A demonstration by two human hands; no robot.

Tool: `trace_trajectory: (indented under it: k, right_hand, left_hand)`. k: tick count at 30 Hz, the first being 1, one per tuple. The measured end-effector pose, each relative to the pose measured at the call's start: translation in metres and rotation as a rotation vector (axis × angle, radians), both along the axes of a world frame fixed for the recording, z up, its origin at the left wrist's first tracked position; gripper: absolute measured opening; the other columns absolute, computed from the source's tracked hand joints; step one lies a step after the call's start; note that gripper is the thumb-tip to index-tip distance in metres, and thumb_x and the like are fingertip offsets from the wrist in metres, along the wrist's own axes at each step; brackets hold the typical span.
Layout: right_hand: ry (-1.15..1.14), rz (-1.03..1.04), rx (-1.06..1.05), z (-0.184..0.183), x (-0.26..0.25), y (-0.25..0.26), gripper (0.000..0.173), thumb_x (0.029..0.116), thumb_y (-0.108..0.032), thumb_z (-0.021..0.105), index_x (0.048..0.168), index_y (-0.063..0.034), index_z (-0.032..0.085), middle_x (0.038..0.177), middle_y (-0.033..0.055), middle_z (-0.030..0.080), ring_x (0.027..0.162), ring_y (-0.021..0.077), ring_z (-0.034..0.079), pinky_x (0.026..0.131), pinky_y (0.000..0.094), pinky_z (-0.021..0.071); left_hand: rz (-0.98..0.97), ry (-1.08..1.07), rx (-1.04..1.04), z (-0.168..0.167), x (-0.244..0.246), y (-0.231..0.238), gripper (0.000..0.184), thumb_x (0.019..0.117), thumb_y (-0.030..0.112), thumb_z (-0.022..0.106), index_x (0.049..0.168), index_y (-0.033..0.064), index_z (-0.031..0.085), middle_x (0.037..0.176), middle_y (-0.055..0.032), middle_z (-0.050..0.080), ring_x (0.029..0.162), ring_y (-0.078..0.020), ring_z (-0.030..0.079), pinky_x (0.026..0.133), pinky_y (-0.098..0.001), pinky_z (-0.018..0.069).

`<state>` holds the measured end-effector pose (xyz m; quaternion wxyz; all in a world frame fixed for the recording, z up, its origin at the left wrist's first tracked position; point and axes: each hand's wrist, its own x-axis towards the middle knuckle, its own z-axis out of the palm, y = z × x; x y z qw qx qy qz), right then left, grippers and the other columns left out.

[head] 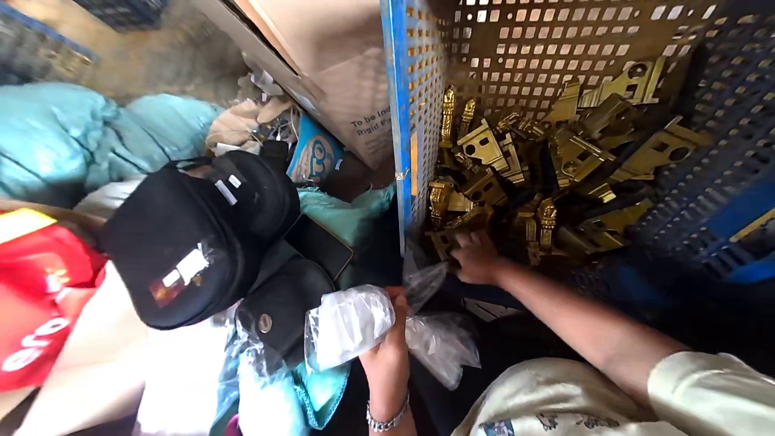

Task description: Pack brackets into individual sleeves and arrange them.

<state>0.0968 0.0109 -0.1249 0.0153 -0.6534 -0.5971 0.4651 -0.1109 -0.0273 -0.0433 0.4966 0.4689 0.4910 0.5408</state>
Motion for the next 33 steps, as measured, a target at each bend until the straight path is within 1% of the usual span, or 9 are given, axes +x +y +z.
trace_trajectory:
  k: [4, 8, 13, 17, 21, 24, 27, 29, 33]
  right_hand:
    - [0.044, -0.051, 0.139, -0.014, 0.009, -0.014, 0.032, 0.0984, -0.013, 0.061, 0.125, 0.0028, 0.068, 0.157, 0.0252, 0.039, 0.145, 0.0473, 0.034, 0.118, 0.0603, 0.0301]
    - [0.056, -0.132, 0.093, 0.004, 0.062, -0.056, 0.044, 0.0887, 0.008, 0.065, 0.133, 0.0063, 0.062, 0.16, 0.026, 0.033, 0.145, 0.0474, 0.034, 0.117, 0.0567, 0.0338]
    - [0.217, -0.536, 0.585, 0.05, 0.105, -0.111, 0.033, 0.0883, -0.02, 0.072, 0.109, 0.0055, 0.073, 0.155, 0.0267, 0.042, 0.145, 0.0392, 0.038, 0.116, 0.0515, 0.0363]
    - [0.551, -0.592, 0.815, 0.112, 0.118, -0.128, 0.045, 0.0878, -0.025, 0.075, 0.124, -0.01, 0.054, 0.127, -0.0058, 0.066, 0.106, -0.0001, 0.066, 0.089, 0.0192, 0.057]
    - [0.91, -0.419, 0.477, 0.141, 0.096, -0.128, 0.05, 0.0931, -0.015, 0.069, 0.134, -0.0127, 0.04, 0.123, 0.0009, 0.068, 0.084, 0.0135, 0.074, 0.064, 0.0299, 0.0648]
    - [0.629, -0.489, 0.711, 0.128, 0.06, -0.115, 0.035, 0.0927, -0.012, 0.067, 0.12, 0.0011, 0.05, 0.1, -0.0004, 0.067, 0.087, 0.0018, 0.068, 0.078, 0.0204, 0.0592]
    - [0.125, -0.226, 0.992, 0.108, 0.035, -0.11, 0.027, 0.0833, -0.005, 0.072, 0.106, 0.0084, 0.066, 0.114, 0.0281, 0.067, 0.088, 0.0378, 0.073, 0.072, 0.0511, 0.0611]
    - [0.09, -0.202, 0.88, 0.109, 0.028, -0.107, 0.04, 0.0873, -0.008, 0.069, 0.119, 0.0132, 0.058, 0.12, 0.0338, 0.063, 0.087, 0.0442, 0.072, 0.071, 0.0564, 0.0595]
    - [0.391, -0.348, 0.729, 0.125, 0.039, -0.087, 0.068, 0.0908, -0.017, 0.069, 0.143, 0.0117, 0.036, 0.135, 0.027, 0.056, 0.122, 0.0268, 0.061, 0.104, 0.0382, 0.0504]
  left_hand:
    - [-0.03, 0.027, 0.142, 0.0, -0.001, 0.007, 0.015, 0.0871, 0.0, 0.068, 0.101, 0.0062, 0.067, 0.088, 0.0057, 0.072, 0.082, -0.004, 0.068, 0.077, -0.0229, 0.0586]
    - [-0.029, 0.008, 0.16, 0.003, 0.009, 0.01, 0.014, 0.0868, 0.002, 0.071, 0.099, 0.0071, 0.066, 0.084, 0.0066, 0.07, 0.077, -0.0034, 0.067, 0.073, -0.0236, 0.0585]
    - [-0.149, -0.052, 0.141, 0.008, 0.04, 0.002, 0.018, 0.0859, -0.003, 0.069, 0.102, 0.005, 0.069, 0.092, 0.0064, 0.074, 0.088, -0.0031, 0.069, 0.085, -0.0256, 0.059]
    - [-0.207, -0.046, 0.107, 0.025, 0.069, -0.008, 0.026, 0.0814, -0.008, 0.068, 0.106, 0.001, 0.064, 0.095, 0.0081, 0.074, 0.093, 0.0005, 0.07, 0.089, -0.0225, 0.0586]
    - [-0.304, -0.062, 0.026, 0.044, 0.09, -0.017, 0.024, 0.0831, -0.008, 0.069, 0.105, 0.0002, 0.064, 0.091, 0.0054, 0.073, 0.089, -0.0012, 0.07, 0.086, -0.0225, 0.0589]
    - [-0.285, -0.08, 0.011, 0.054, 0.1, -0.028, 0.024, 0.0831, -0.01, 0.066, 0.104, 0.0003, 0.063, 0.09, 0.008, 0.072, 0.09, 0.0017, 0.069, 0.086, -0.0203, 0.0582]
    - [-0.28, -0.132, 0.047, 0.065, 0.097, -0.031, 0.027, 0.0807, -0.014, 0.063, 0.102, 0.0015, 0.063, 0.089, 0.0074, 0.073, 0.089, -0.0001, 0.069, 0.085, -0.0217, 0.0583]
    - [-0.334, 0.043, 0.174, 0.067, 0.091, -0.036, 0.028, 0.0755, -0.01, 0.07, 0.1, 0.0011, 0.062, 0.089, 0.0126, 0.071, 0.089, 0.0092, 0.065, 0.084, -0.0139, 0.0553]
    - [-0.256, 0.506, 0.504, 0.049, 0.092, -0.027, 0.033, 0.0771, 0.012, 0.079, 0.097, -0.0125, 0.068, 0.092, -0.0114, 0.073, 0.093, -0.0053, 0.068, 0.089, -0.023, 0.0541]
